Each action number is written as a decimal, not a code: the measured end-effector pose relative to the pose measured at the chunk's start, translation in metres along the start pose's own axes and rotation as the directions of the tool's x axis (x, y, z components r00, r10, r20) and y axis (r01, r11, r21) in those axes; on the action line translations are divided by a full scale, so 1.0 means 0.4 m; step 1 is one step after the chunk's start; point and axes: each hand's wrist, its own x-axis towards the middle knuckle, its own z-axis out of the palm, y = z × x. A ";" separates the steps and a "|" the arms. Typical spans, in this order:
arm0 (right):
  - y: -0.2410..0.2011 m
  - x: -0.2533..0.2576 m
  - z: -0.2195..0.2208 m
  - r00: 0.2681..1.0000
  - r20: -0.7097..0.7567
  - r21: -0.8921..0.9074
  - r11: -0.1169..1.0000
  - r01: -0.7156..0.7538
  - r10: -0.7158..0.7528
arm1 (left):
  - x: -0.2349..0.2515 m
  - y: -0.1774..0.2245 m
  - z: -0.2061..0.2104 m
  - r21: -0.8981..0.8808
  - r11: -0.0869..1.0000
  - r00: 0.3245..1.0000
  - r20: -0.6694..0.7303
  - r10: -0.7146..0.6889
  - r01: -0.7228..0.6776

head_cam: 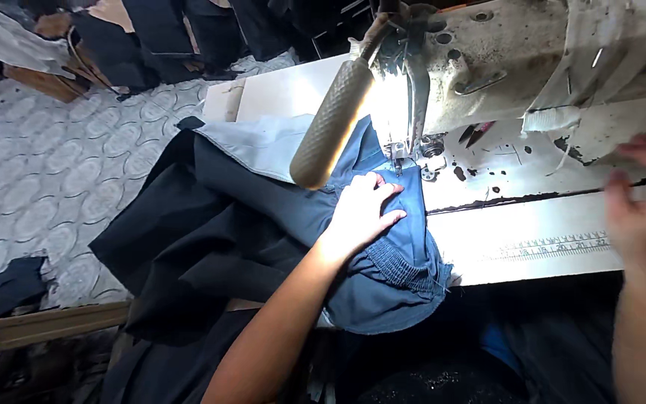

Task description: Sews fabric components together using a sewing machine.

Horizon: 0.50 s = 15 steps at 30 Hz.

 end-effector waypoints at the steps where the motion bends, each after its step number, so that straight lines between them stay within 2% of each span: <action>1: -0.049 0.004 0.020 0.999 0.023 0.058 0.997 0.043 -0.045 | -0.015 0.015 -0.011 -0.007 1.000 0.999 0.037 0.025 -0.025; 3: -0.114 0.009 0.059 0.991 0.075 0.145 0.985 0.097 -0.109 | -0.067 0.073 -0.040 0.006 0.985 0.969 0.177 0.171 -0.175; 5: -0.154 0.008 0.084 0.978 0.137 0.256 0.959 0.118 -0.157 | -0.132 0.146 -0.070 0.022 0.955 0.878 0.401 0.263 -0.297; 6: -0.172 0.009 0.085 0.951 0.235 0.332 0.936 0.114 -0.199 | -0.156 0.162 -0.086 0.028 0.950 0.850 0.455 0.266 -0.312; 7: -0.193 0.012 0.085 0.882 0.380 0.429 0.898 0.099 -0.279 | -0.174 0.152 -0.110 0.031 0.942 0.866 0.404 0.293 -0.333; 8: -0.223 0.018 0.090 0.737 0.543 0.536 0.842 0.064 -0.403 | -0.184 0.125 -0.148 0.037 0.935 0.897 0.298 0.326 -0.352; 9: -0.270 0.027 0.106 0.507 0.668 0.627 0.779 0.010 -0.544 | -0.186 0.098 -0.195 0.031 0.939 0.928 0.169 0.332 -0.342; 10: -0.343 0.035 0.130 0.279 0.717 0.673 0.739 -0.037 -0.639 | -0.183 0.079 -0.244 0.024 0.953 0.952 0.053 0.300 -0.302; 11: -0.433 0.037 0.157 0.130 0.741 0.667 0.745 -0.021 -0.659 | -0.175 0.073 -0.291 0.005 0.972 0.972 -0.004 0.237 -0.237; 12: -0.523 0.031 0.189 0.090 0.766 0.635 0.771 0.046 -0.636 | -0.167 0.076 -0.330 -0.013 0.985 0.985 -0.008 0.170 -0.170; 13: -0.600 0.013 0.234 0.183 0.753 0.626 0.774 0.100 -0.633 | -0.158 0.081 -0.357 -0.018 0.991 0.991 0.010 0.135 -0.135; 15: -0.701 -0.032 0.358 0.489 0.604 0.659 0.739 0.137 -0.629 | -0.148 0.093 -0.390 -0.015 0.990 0.989 0.045 0.142 -0.142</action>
